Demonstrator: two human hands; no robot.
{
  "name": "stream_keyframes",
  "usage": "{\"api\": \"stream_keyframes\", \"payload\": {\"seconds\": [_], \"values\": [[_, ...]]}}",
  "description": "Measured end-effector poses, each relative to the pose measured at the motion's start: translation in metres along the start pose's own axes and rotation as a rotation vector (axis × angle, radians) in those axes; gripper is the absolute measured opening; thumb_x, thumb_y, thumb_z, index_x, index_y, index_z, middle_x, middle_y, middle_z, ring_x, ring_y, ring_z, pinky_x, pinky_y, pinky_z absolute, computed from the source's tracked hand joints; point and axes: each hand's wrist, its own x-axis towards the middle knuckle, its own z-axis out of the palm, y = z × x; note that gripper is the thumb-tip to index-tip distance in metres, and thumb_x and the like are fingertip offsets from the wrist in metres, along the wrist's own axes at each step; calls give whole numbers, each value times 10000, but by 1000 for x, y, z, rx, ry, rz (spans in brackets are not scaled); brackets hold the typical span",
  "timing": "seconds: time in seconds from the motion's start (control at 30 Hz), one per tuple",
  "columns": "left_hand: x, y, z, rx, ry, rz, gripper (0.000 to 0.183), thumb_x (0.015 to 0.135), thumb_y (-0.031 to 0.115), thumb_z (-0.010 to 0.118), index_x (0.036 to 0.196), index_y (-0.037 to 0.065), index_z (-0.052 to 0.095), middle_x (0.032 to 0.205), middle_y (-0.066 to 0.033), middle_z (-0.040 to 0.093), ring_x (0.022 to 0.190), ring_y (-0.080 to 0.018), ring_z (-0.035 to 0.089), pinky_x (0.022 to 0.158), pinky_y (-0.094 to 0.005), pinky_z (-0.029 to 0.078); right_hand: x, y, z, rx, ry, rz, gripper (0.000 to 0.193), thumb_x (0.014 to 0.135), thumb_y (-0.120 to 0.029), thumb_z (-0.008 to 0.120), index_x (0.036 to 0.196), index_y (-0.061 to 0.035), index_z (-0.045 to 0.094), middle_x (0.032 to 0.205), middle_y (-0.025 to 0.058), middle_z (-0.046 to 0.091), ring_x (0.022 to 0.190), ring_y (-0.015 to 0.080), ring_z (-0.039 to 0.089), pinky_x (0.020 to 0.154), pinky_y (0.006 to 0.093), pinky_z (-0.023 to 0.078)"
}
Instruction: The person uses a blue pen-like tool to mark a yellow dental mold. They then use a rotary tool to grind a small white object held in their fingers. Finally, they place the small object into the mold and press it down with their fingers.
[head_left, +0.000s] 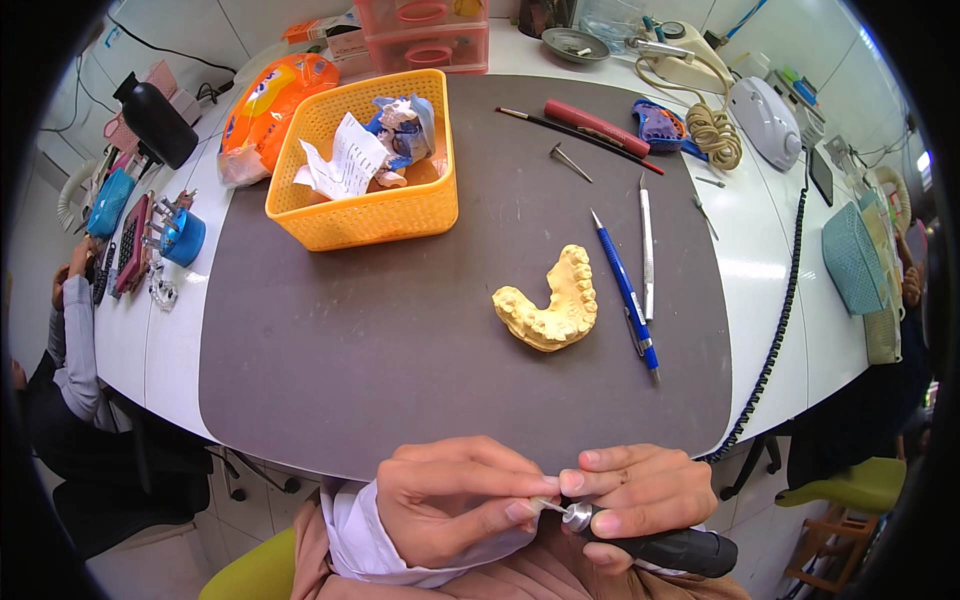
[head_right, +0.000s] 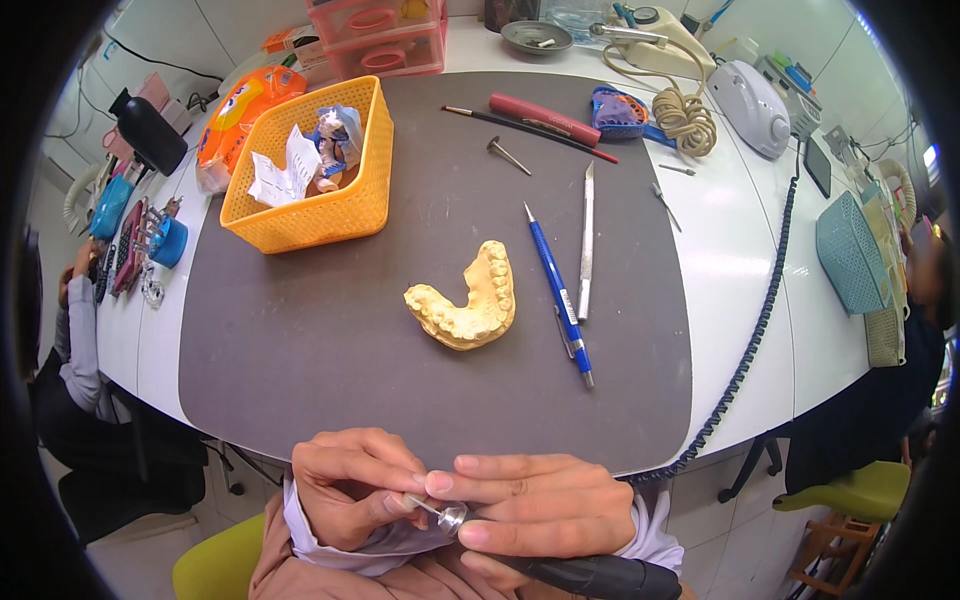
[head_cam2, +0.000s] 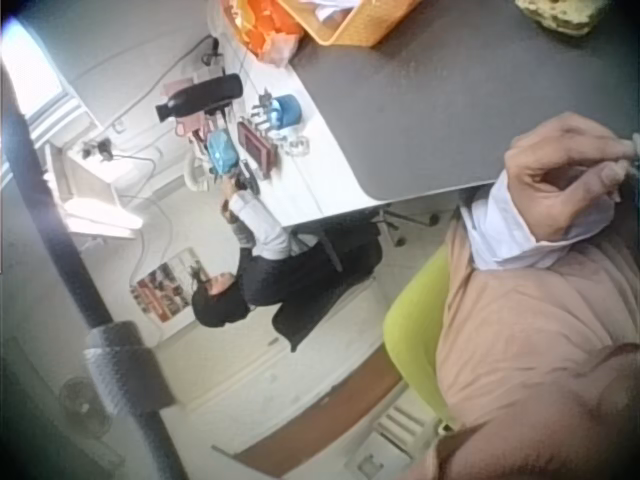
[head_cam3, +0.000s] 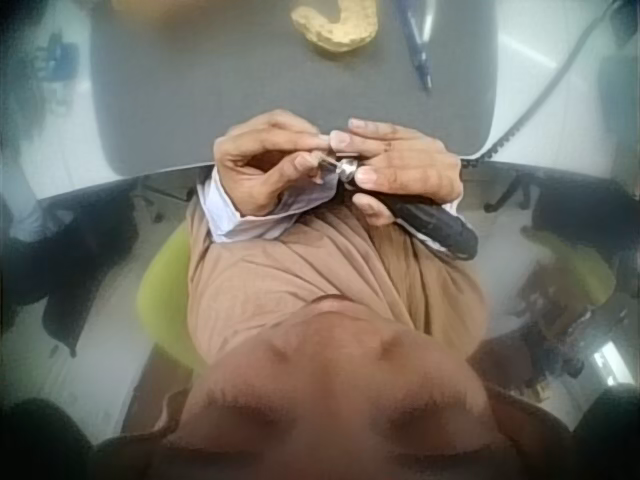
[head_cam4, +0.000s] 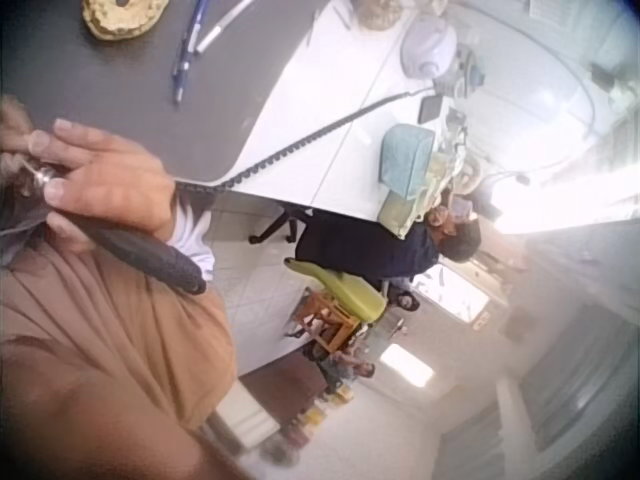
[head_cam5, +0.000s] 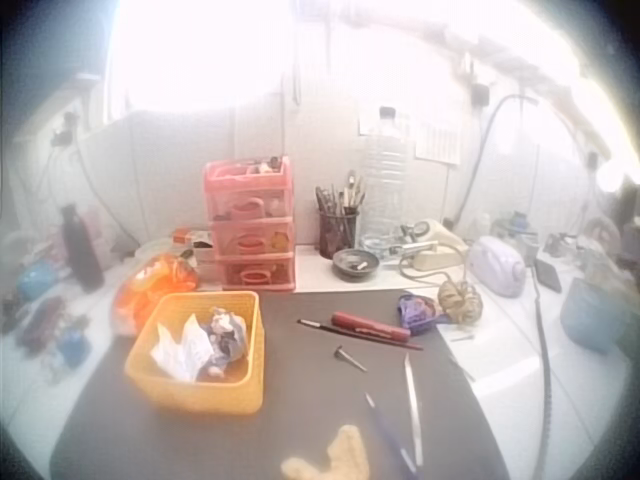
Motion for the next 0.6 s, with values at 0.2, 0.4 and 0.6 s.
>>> {"api": "stream_keyframes", "payload": {"seconds": [0.2,0.4,0.6], "values": [[0,2,0,12,-8,2,202,773,-68,631,969,-31,663,909,-168,655,800,-198,640,704,-275,510,-10,2,0,-35,19,-8,261,715,-145,770,883,-62,588,672,109,667,838,259,670,886,389,475],[-1,2,0,18,-1,4,205,770,-68,634,969,-29,664,907,-167,655,801,-198,639,705,-275,510,-3,0,1,-16,14,7,240,718,-151,768,864,-74,595,662,99,665,828,250,673,881,370,480],[-1,2,0,17,-2,-6,199,772,-62,636,967,-30,664,906,-165,655,801,-197,639,705,-275,509,0,-2,3,-7,38,20,230,719,-150,766,854,-72,596,657,97,664,822,245,674,875,366,483]]}}
